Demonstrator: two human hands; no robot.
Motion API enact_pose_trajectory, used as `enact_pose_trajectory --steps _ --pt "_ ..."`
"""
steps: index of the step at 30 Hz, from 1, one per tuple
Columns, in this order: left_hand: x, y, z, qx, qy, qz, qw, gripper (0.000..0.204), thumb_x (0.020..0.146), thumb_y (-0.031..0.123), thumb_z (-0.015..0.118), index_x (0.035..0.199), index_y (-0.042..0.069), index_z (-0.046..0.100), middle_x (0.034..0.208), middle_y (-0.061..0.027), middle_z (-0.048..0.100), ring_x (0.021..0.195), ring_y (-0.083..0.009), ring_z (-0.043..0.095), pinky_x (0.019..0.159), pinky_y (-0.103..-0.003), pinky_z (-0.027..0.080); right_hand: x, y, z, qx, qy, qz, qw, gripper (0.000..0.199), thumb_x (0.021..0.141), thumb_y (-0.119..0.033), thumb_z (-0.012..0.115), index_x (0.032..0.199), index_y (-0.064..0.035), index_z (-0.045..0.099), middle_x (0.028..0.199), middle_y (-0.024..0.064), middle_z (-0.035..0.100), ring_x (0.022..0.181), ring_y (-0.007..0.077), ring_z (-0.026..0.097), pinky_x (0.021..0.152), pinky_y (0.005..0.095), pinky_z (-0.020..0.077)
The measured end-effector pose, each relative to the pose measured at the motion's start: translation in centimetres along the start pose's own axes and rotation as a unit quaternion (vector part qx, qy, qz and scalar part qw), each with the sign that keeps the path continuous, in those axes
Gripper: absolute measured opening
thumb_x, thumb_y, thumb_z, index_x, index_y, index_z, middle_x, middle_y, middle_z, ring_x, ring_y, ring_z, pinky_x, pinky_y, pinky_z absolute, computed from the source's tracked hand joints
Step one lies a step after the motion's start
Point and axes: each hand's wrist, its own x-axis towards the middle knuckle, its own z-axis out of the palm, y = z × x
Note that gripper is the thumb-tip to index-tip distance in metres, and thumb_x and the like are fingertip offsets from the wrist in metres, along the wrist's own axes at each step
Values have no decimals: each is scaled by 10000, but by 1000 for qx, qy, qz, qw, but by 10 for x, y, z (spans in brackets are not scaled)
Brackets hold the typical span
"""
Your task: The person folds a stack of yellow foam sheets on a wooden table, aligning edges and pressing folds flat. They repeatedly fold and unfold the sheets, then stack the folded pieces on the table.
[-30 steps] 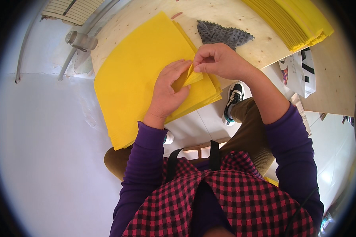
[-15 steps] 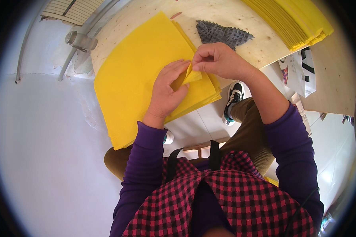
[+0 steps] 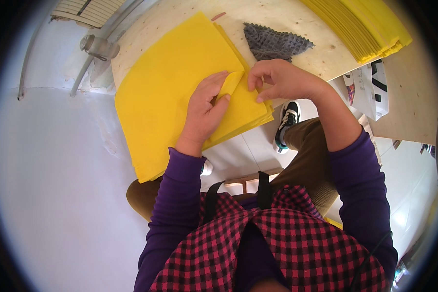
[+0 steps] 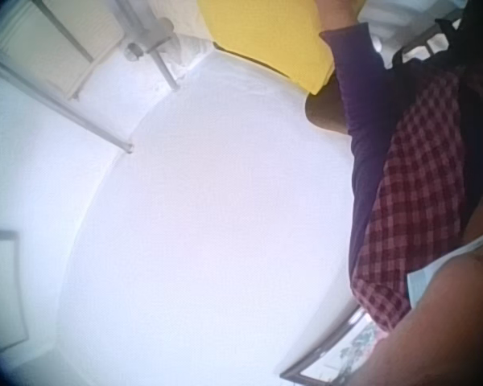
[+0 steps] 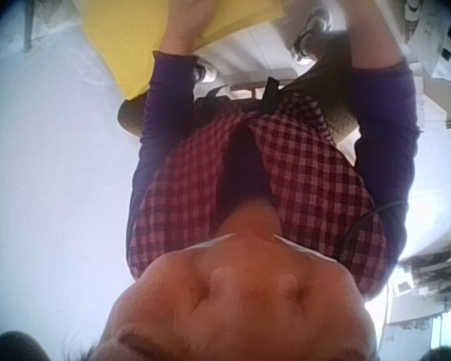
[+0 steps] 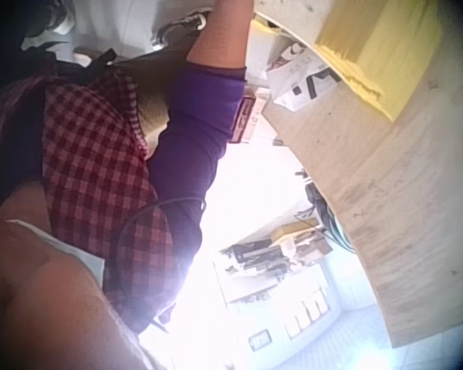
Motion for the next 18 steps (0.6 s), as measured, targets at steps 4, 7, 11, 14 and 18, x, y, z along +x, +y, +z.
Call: enact_pose_trajectory --steps 4,7,11,14,18 --pt "1 -1 0 -10 -1 4 1000 397 780 1 574 1176 -3 610 1212 -183 604 1189 -333 531 1022 -381 394 3 3 4 15 -28 73 997 164 721 -69 747 841 -49 637 782 -12 542 713 110 489 657 256 413" --pt "1 0 0 -18 0 -1 1000 402 773 4 583 1174 -2 611 1212 -176 605 1191 -329 530 1023 -381 393 4 2 5 7 -13 69 997 137 739 -61 734 827 -33 632 769 -3 547 720 111 499 664 259 420" --pt "0 3 1 -37 4 -16 999 419 758 6 597 1177 5 615 1210 -167 608 1193 -320 530 1031 -376 388 4 0 5 24 0 66 998 120 764 -61 718 826 -22 622 769 -2 547 725 109 501 671 260 427" --pt "1 4 0 -51 -3 -12 999 438 743 10 612 1181 10 618 1215 -163 603 1197 -311 524 1041 -372 379 5 -4 6 26 8 40 999 119 774 -61 712 820 -19 610 766 -1 543 725 106 500 670 257 426" --pt "2 5 -4 -47 -22 4 999 474 721 15 639 1194 14 614 1242 -150 588 1206 -299 512 1052 -371 367 6 -9 5 24 18 21 999 122 780 -62 707 816 -19 598 753 -1 538 712 106 497 662 261 426"
